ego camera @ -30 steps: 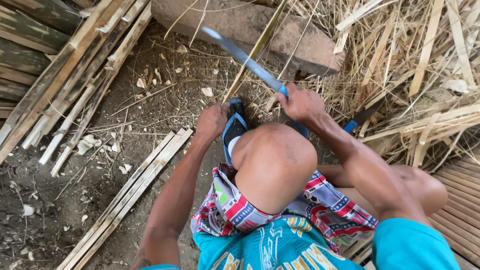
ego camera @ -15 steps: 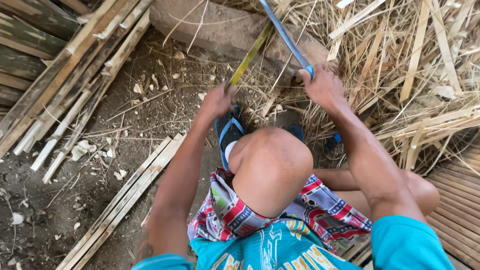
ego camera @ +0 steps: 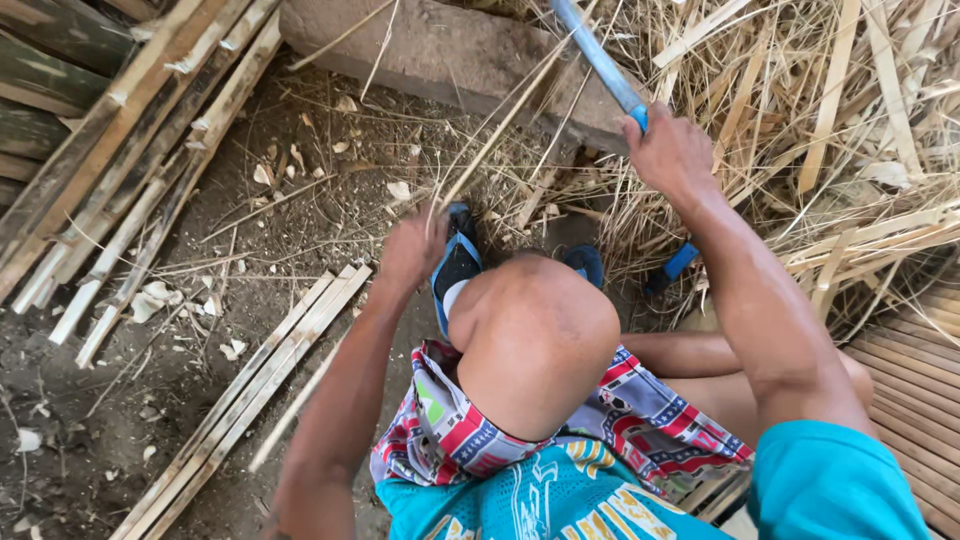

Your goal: The person sits on the ground and uses a machete to split long bamboo poles into thin strips. They hold the bamboo with one hand and strike it repeatedly with the machete, separating the material into usable pieces.

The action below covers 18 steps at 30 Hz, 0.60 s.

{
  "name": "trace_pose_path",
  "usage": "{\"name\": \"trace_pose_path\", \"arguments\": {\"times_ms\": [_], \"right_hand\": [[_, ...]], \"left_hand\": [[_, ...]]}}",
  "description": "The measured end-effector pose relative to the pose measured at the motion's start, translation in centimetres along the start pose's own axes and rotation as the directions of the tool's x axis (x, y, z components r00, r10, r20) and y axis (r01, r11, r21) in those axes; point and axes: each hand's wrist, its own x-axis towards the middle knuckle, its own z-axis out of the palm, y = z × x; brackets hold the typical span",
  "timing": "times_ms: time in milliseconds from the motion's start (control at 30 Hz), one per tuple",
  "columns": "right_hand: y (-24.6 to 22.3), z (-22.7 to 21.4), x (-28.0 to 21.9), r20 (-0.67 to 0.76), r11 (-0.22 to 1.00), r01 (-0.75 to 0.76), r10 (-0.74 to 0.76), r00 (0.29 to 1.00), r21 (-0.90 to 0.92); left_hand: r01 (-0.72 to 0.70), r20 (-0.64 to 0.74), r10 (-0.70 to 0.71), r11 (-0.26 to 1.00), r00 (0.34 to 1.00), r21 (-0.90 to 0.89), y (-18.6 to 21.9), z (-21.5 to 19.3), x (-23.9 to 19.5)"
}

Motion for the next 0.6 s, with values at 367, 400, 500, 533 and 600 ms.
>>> {"name": "trace_pose_path", "arguments": {"times_ms": [367,400,500,533,600], "right_hand": [[-5.2,5.4,-4.5,0.199,0.965,0.25,-0.231,0.952,-0.077],[-5.3,5.7,-5.1,0.257,0.946,0.307,-0.271,0.928,-0.109],[-2.5,2.8,-3.2,0.158,0.997,0.027,-0.016,0.987,-0.072],[-1.6,1.9,-2.7,0.077,0.996,-0.025,0.032,0.997,-0.086],[-1.4,2.0,-1.9,0.034,0.999,0.019,-0.017,0.999,-0.047]], "left_hand": [[-0.053,-0.002,0.053,0.998,0.999,-0.026,-1.9,-2.3,2.5],[0.024,0.056,-0.022,1.0,0.998,-0.019,-2.3,-1.8,0.6],[-0.067,-0.027,0.067,0.998,0.997,0.007,-6.1,-3.3,-4.6],[-0.088,-0.019,0.088,0.996,0.996,0.018,-6.2,-3.5,-4.8],[-0.139,0.006,0.138,0.99,0.99,0.032,-5.7,-3.5,-4.2]]}}
